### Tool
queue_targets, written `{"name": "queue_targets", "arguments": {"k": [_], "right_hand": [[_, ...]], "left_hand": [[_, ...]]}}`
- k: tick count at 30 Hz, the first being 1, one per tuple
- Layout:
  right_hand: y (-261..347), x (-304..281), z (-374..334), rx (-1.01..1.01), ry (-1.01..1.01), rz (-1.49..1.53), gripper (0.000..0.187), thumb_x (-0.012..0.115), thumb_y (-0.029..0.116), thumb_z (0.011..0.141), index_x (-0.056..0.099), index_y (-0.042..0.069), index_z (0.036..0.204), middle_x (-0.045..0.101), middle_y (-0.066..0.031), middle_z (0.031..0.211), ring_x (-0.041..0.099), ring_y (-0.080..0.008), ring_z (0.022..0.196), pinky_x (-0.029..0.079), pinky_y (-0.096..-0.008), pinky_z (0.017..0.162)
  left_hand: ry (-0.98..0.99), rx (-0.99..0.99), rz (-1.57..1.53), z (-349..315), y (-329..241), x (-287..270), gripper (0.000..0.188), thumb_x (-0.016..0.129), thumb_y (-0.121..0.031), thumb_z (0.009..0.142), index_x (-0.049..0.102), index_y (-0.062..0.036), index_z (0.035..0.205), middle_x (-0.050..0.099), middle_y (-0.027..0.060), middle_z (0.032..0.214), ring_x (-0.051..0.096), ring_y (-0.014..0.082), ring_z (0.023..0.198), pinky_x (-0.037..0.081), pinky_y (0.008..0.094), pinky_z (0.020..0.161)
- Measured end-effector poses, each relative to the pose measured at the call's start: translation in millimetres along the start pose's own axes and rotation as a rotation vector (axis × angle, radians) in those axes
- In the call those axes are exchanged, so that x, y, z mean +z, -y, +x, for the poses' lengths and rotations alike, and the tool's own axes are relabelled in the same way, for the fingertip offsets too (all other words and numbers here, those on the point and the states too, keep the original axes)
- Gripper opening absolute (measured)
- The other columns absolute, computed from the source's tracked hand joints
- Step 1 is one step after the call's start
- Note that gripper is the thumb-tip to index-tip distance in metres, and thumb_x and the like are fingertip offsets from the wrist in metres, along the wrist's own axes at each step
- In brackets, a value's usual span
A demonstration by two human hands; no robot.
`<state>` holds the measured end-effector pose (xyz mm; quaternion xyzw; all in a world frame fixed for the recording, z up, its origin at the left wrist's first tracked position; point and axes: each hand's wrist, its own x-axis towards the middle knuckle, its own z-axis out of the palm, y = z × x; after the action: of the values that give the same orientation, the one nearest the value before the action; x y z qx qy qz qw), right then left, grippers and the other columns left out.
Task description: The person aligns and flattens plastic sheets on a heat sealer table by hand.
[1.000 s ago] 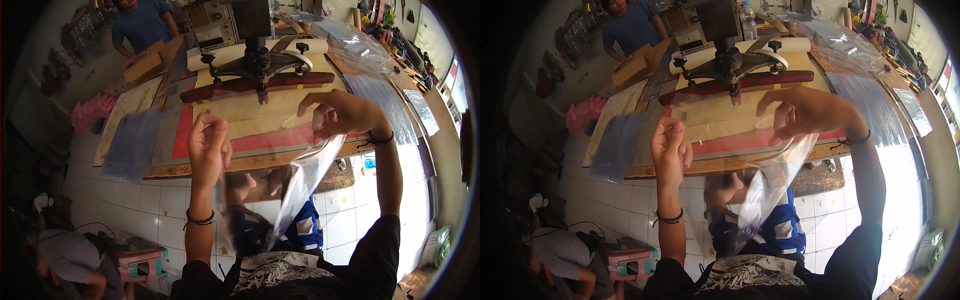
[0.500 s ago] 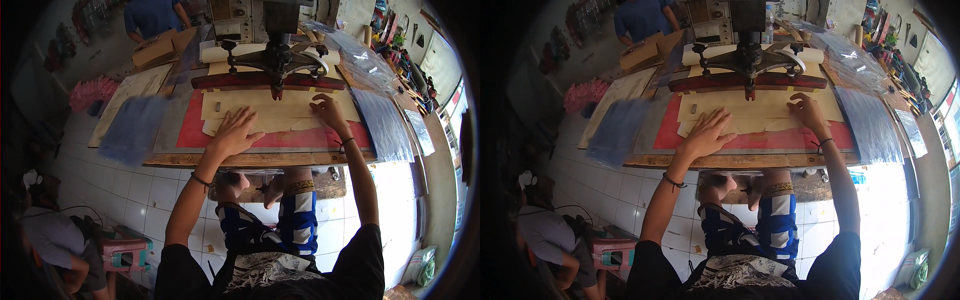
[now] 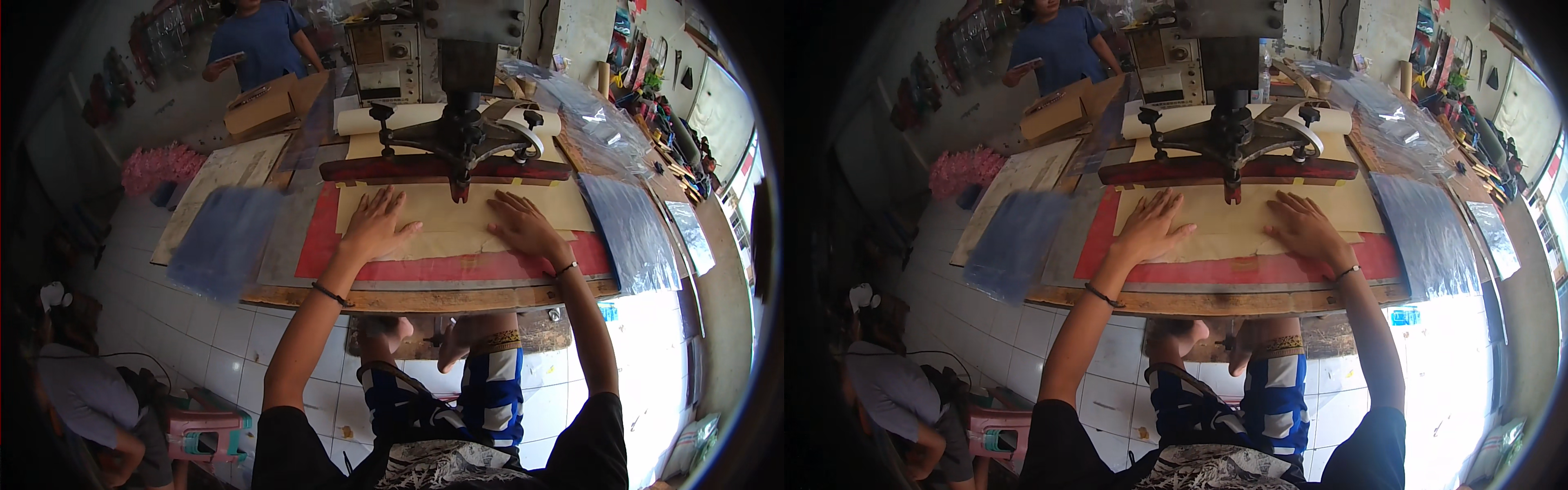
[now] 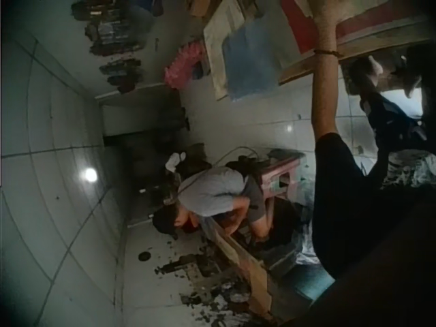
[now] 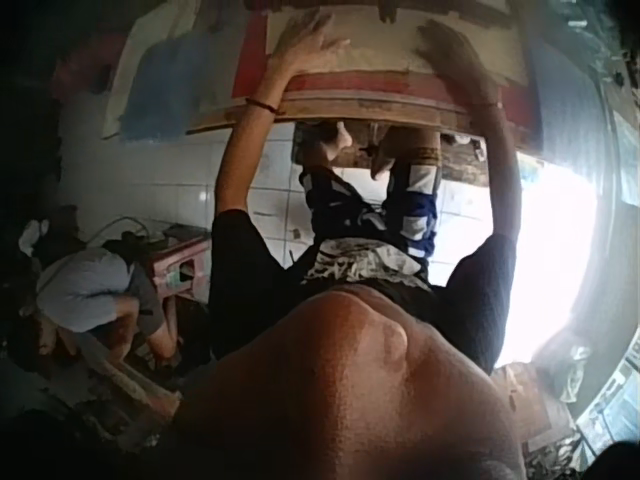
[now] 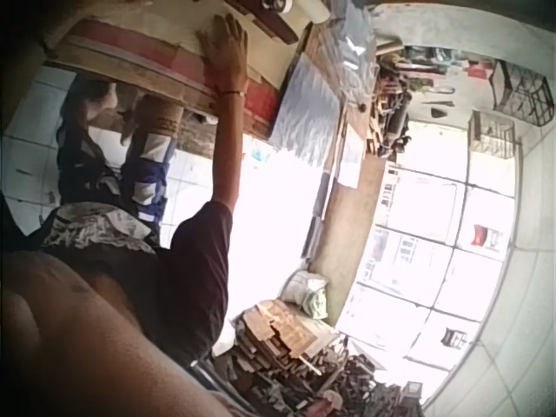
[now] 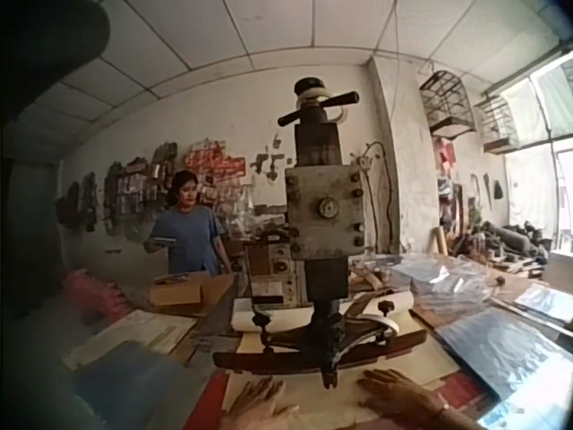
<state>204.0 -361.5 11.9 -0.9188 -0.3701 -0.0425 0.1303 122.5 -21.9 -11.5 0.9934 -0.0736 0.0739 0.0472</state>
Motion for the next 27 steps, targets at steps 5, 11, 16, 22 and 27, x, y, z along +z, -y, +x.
{"name": "queue_targets", "arguments": {"k": [5,11,16,22,27], "right_hand": [[0.7,3.3,8.3,0.009,0.007,0.005,0.069,0.055,0.052,0.102,0.044,0.010,0.157,0.033,-0.0187,0.166,0.028,-0.0345,0.156,0.019,-0.0478,0.129],[-1.1,8.0,22.3,-0.026,-0.039,-0.032,0.072,0.051,0.058,0.102,0.046,0.009,0.155,0.035,-0.0181,0.166,0.027,-0.0355,0.155,0.019,-0.0488,0.128],[-1.3,-4.8,26.3,-0.031,0.029,-0.058,0.070,0.053,0.055,0.102,0.047,0.008,0.154,0.038,-0.0180,0.163,0.030,-0.0362,0.153,0.023,-0.0488,0.126],[-0.6,5.9,23.7,-0.031,-0.050,-0.042,0.064,0.052,0.050,0.104,0.051,0.007,0.151,0.044,-0.0190,0.159,0.034,-0.0371,0.151,0.025,-0.0485,0.124],[-7.9,7.2,26.8,-0.025,-0.117,-0.003,0.063,0.054,0.049,0.103,0.053,0.004,0.147,0.048,-0.0214,0.155,0.039,-0.0385,0.148,0.029,-0.0479,0.123]], "left_hand": [[-0.047,-0.024,-0.058,3.6,2.0,0.1,0.091,0.043,-0.068,0.100,0.033,0.0009,0.159,0.031,0.0234,0.166,0.026,0.0343,0.156,0.018,0.0505,0.128],[-0.051,-0.086,-0.049,8.9,7.3,-7.7,0.090,0.046,-0.062,0.102,0.032,0.0079,0.157,0.035,0.0237,0.164,0.030,0.0350,0.154,0.018,0.0455,0.129],[-0.176,-0.088,-0.051,6.6,11.4,-3.0,0.082,0.055,-0.055,0.100,0.047,0.0122,0.146,0.048,0.0275,0.153,0.042,0.0376,0.147,0.029,0.0461,0.125],[-0.224,-0.115,-0.045,4.6,11.0,5.2,0.077,0.056,-0.051,0.101,0.050,0.0135,0.143,0.052,0.0280,0.150,0.045,0.0383,0.145,0.031,0.0464,0.124],[-0.200,-0.137,-0.107,5.6,15.8,3.3,0.078,0.055,-0.052,0.102,0.047,0.0113,0.147,0.047,0.0269,0.155,0.041,0.0382,0.147,0.030,0.0466,0.125]]}}
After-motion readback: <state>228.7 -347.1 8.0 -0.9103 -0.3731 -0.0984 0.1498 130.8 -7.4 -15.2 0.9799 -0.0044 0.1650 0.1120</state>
